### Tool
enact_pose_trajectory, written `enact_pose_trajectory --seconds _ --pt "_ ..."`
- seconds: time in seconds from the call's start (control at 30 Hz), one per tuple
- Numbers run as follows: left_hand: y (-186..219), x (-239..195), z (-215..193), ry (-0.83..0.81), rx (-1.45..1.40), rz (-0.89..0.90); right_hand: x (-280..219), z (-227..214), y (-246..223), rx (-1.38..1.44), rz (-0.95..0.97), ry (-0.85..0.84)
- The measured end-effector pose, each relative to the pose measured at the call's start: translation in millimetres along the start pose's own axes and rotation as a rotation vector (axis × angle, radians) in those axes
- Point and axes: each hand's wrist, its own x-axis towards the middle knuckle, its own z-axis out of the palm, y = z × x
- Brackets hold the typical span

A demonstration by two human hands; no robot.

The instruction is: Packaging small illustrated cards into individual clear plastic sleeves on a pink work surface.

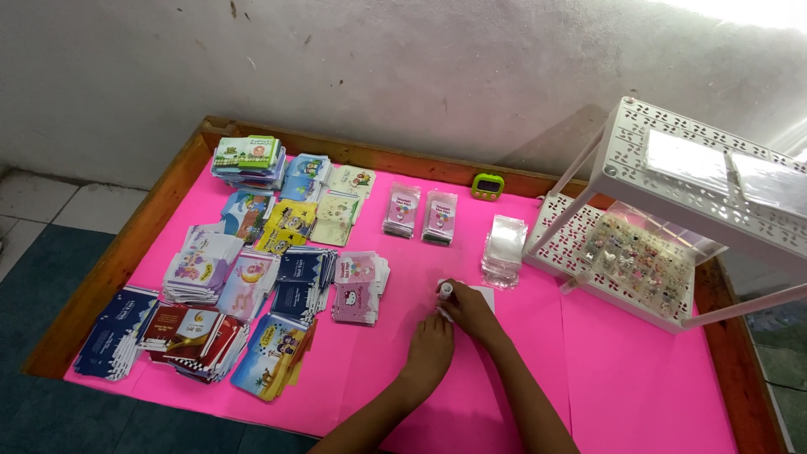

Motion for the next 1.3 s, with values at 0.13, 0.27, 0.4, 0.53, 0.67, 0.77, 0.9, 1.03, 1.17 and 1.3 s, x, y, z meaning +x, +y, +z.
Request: enact_pose_trajectory --seconds 0.13,0.27,0.4,0.53,0.67,0.77,0.9,1.03,1.17,1.3 --pt "9 1 13 0.029 -0.015 -0.048 3 0 3 0.067 0.032 -0.008" --pt "9 0 8 -0.004 0.078 -0.021 25 6 15 -0.014 -0.030 0.068" --pt "6 -4 8 0.037 0.037 -0.002 29 7 8 -0.008 -0.026 0.150" --pt "5 -5 1 0.062 0.053 -0.011 17 9 6 -0.050 0.014 0.114" --pt "10 -3 4 0.057 0.029 -0.031 12 6 0 -0.030 0.032 0.070" --pt "11 -1 9 0.005 0.060 -0.034 23 9 5 -0.052 0.021 0.083" --pt "6 -3 5 0.026 0.002 -0.023 29 9 -3 0.004 0.013 0.142" --pt "0 -6 9 0.045 0.006 -0.002 21 10 -2 -0.043 0.032 0.168" --pt "-4 -5 1 0.073 -0.111 -0.012 1 0 -2 -0.040 0.068 0.082" --pt "-4 -2 4 0.067 -0.142 -0.022 -20 -14 1 -0.095 0.148 0.067"
